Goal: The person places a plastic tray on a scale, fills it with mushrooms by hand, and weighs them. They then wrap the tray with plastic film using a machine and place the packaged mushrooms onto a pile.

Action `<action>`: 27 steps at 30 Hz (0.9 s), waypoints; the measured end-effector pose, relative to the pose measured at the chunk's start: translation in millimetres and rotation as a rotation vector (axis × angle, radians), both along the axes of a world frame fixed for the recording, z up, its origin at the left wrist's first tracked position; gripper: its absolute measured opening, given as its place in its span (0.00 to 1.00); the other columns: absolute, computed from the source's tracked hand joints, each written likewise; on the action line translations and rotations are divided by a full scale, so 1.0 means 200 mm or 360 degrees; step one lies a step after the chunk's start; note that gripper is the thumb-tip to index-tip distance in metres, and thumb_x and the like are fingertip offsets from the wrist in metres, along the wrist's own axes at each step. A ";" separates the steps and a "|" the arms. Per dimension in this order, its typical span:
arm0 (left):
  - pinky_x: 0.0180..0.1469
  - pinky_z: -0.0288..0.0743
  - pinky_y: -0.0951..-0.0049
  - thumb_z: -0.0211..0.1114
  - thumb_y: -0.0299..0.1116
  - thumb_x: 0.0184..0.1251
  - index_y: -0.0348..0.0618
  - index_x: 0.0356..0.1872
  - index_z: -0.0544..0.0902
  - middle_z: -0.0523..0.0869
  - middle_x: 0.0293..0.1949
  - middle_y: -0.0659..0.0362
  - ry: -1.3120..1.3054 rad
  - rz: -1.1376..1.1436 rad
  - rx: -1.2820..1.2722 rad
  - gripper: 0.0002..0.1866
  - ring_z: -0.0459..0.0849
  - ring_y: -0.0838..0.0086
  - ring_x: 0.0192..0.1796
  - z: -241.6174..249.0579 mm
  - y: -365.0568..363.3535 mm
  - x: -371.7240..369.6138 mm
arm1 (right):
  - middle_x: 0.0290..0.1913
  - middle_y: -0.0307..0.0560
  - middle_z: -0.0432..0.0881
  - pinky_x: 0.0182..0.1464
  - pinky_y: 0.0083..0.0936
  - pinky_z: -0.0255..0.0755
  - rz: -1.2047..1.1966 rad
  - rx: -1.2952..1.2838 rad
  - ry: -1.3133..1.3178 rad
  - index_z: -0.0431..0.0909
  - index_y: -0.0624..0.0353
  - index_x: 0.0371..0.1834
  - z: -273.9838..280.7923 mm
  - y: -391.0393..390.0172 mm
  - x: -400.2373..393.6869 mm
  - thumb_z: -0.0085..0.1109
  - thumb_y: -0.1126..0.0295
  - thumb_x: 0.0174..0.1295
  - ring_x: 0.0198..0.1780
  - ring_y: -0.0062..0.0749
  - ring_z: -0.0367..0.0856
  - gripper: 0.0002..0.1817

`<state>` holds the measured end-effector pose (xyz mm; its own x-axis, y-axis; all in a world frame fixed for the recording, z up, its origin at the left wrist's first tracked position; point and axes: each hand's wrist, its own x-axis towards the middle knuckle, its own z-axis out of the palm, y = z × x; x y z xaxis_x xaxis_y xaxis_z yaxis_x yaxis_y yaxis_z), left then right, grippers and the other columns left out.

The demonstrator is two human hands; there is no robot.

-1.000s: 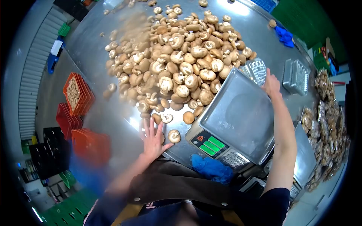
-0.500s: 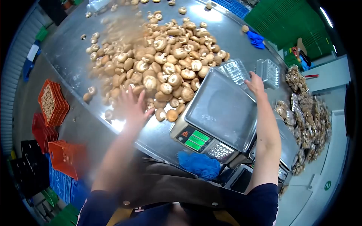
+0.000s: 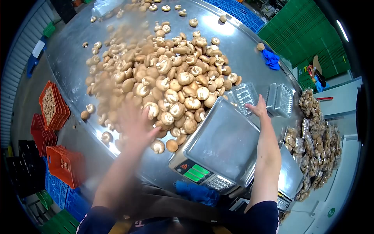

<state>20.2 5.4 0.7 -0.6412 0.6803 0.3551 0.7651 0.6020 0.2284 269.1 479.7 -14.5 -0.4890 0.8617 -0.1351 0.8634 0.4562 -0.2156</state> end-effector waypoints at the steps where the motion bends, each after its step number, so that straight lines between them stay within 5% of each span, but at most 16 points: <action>1: 0.69 0.34 0.36 0.61 0.68 0.52 0.60 0.67 0.66 0.47 0.75 0.45 0.0050 -0.0032 -0.0016 0.42 0.42 0.42 0.75 0.01 0.05 -0.03 | 0.63 0.64 0.68 0.66 0.37 0.63 0.0033 -0.0056 0.0038 0.58 0.65 0.68 -0.01 0.02 0.00 0.77 0.49 0.37 0.65 0.52 0.68 0.56; 3: 0.68 0.33 0.34 0.61 0.67 0.52 0.60 0.66 0.69 0.47 0.75 0.48 0.0124 0.0001 -0.0022 0.40 0.42 0.45 0.76 0.01 0.15 -0.09 | 0.62 0.65 0.69 0.66 0.37 0.63 0.0075 -0.0175 0.0094 0.57 0.66 0.69 -0.01 0.03 0.02 0.76 0.46 0.37 0.63 0.52 0.70 0.58; 7: 0.68 0.31 0.32 0.58 0.66 0.54 0.59 0.65 0.71 0.49 0.75 0.52 0.0065 0.0263 -0.0115 0.38 0.39 0.51 0.77 0.05 0.27 -0.26 | 0.58 0.66 0.74 0.63 0.41 0.64 0.0232 -0.0107 -0.0199 0.58 0.68 0.68 0.04 0.03 0.01 0.62 0.44 0.53 0.61 0.54 0.72 0.48; 8: 0.68 0.31 0.32 0.56 0.66 0.55 0.59 0.65 0.71 0.50 0.75 0.51 0.0071 0.0219 -0.0039 0.38 0.38 0.50 0.77 0.05 0.26 -0.29 | 0.50 0.65 0.79 0.57 0.44 0.69 0.0288 0.0132 -0.0147 0.64 0.66 0.65 0.03 0.01 0.02 0.52 0.51 0.62 0.54 0.56 0.77 0.34; 13: 0.69 0.31 0.34 0.60 0.65 0.54 0.61 0.69 0.66 0.48 0.75 0.50 -0.0015 -0.0015 -0.0207 0.41 0.37 0.49 0.77 0.03 0.13 -0.35 | 0.34 0.60 0.83 0.43 0.46 0.75 -0.0007 0.0668 0.0015 0.71 0.59 0.57 0.19 0.05 0.07 0.47 0.63 0.65 0.37 0.56 0.83 0.19; 15: 0.70 0.32 0.36 0.62 0.63 0.54 0.61 0.69 0.66 0.47 0.75 0.49 -0.0052 -0.0133 -0.0222 0.41 0.37 0.48 0.77 0.08 0.08 -0.34 | 0.34 0.55 0.84 0.38 0.37 0.77 -0.0067 0.0668 0.0759 0.72 0.60 0.56 0.35 -0.02 0.08 0.48 0.65 0.68 0.34 0.46 0.85 0.17; 17: 0.72 0.32 0.40 0.62 0.63 0.55 0.60 0.69 0.66 0.46 0.75 0.49 -0.0148 -0.0210 0.0010 0.41 0.39 0.50 0.77 0.15 0.02 -0.32 | 0.33 0.47 0.84 0.31 0.25 0.76 -0.0129 0.0032 0.1682 0.73 0.60 0.56 0.62 -0.28 0.00 0.47 0.66 0.70 0.32 0.32 0.85 0.15; 18: 0.73 0.33 0.44 0.61 0.60 0.57 0.58 0.69 0.66 0.45 0.76 0.48 -0.0136 -0.0206 0.0100 0.39 0.40 0.51 0.77 0.21 -0.02 -0.28 | 0.33 0.45 0.83 0.29 0.21 0.75 -0.0120 -0.0145 0.1657 0.73 0.59 0.56 0.73 -0.46 -0.03 0.46 0.66 0.71 0.31 0.28 0.84 0.15; 19: 0.73 0.42 0.49 0.60 0.56 0.59 0.50 0.68 0.67 0.55 0.73 0.47 -0.0154 -0.0232 0.0298 0.37 0.49 0.53 0.76 0.31 -0.04 -0.21 | 0.33 0.43 0.83 0.27 0.17 0.74 -0.0116 -0.0307 0.1634 0.73 0.59 0.57 0.82 -0.67 -0.04 0.45 0.66 0.72 0.30 0.25 0.84 0.15; 21: 0.71 0.54 0.56 0.58 0.53 0.62 0.42 0.65 0.69 0.67 0.67 0.47 -0.0807 -0.0435 0.0684 0.35 0.63 0.57 0.71 0.39 -0.11 -0.09 | 0.32 0.44 0.83 0.26 0.16 0.74 0.0239 -0.0681 0.1274 0.73 0.59 0.56 0.91 -1.09 -0.03 0.47 0.67 0.71 0.27 0.24 0.83 0.15; 24: 0.45 0.77 0.73 0.57 0.43 0.69 0.33 0.62 0.70 0.83 0.49 0.53 -0.2508 -0.0604 0.0551 0.27 0.85 0.71 0.38 0.42 -0.28 0.15 | 0.28 0.43 0.83 0.22 0.16 0.72 0.0392 -0.1436 0.0801 0.77 0.61 0.47 0.87 -1.60 -0.05 0.53 0.72 0.67 0.23 0.21 0.81 0.09; 26: 0.15 0.72 0.79 0.56 0.34 0.72 0.33 0.47 0.75 0.85 0.30 0.51 -0.3168 -0.0330 0.0055 0.13 0.81 0.73 0.17 0.45 -0.37 0.26 | 0.27 0.40 0.82 0.21 0.17 0.70 0.0417 -0.1645 0.0593 0.77 0.62 0.44 0.72 -1.80 -0.03 0.55 0.71 0.66 0.22 0.20 0.80 0.08; 27: 0.12 0.70 0.78 0.53 0.33 0.73 0.35 0.41 0.74 0.85 0.29 0.49 -0.3173 -0.0267 -0.0015 0.10 0.81 0.72 0.15 0.40 -0.43 0.29 | 0.28 0.41 0.82 0.19 0.14 0.69 0.0287 -0.1886 0.0551 0.75 0.63 0.50 0.67 -1.88 -0.03 0.54 0.71 0.67 0.23 0.17 0.79 0.11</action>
<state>79.0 -80.8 81.0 0.0020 0.7615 -0.6481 -0.4759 0.5707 0.6692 262.7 104.7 119.1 -0.7523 0.2144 -0.6230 0.6247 -0.0684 -0.7779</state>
